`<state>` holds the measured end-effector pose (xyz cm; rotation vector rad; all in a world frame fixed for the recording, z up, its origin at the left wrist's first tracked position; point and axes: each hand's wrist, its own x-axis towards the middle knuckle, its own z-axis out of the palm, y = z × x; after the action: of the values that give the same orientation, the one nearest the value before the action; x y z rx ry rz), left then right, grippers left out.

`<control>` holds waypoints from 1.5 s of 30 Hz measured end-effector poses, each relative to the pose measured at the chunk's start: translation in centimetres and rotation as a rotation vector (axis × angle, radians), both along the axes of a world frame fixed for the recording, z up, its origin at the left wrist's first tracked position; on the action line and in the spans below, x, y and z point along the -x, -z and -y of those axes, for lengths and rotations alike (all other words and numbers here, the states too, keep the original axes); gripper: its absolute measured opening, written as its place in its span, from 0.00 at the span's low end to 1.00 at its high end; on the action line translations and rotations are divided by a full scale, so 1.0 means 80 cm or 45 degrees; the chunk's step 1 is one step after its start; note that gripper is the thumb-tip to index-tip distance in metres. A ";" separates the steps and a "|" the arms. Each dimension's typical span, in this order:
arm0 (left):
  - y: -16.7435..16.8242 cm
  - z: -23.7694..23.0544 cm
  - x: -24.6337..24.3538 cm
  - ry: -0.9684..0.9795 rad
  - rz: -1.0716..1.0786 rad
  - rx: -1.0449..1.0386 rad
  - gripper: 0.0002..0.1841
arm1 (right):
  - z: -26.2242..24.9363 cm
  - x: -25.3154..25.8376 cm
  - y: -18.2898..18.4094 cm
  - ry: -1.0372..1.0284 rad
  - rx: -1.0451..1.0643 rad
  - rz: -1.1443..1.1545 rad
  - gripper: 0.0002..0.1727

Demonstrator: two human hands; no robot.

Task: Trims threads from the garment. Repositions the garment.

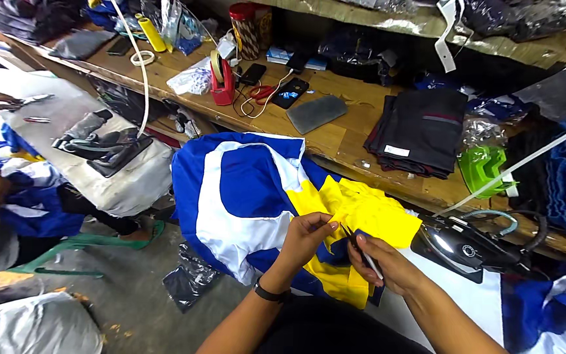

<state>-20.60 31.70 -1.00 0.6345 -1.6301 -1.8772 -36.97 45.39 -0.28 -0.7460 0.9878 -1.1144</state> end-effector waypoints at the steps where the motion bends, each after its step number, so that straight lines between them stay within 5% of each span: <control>1: 0.000 0.000 0.000 -0.006 0.003 -0.001 0.05 | 0.000 0.001 0.003 0.007 -0.005 0.037 0.23; 31: 0.010 -0.002 0.000 -0.015 0.025 0.147 0.07 | 0.002 -0.004 0.009 0.152 -0.060 -0.059 0.23; 45: 0.008 -0.015 0.008 -0.049 -0.042 -0.052 0.07 | 0.009 -0.027 0.018 0.389 0.019 -0.013 0.24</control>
<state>-21.23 32.88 -1.60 0.6436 -1.5518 -1.8877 -34.79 44.70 -1.72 -0.6257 1.1283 -1.3842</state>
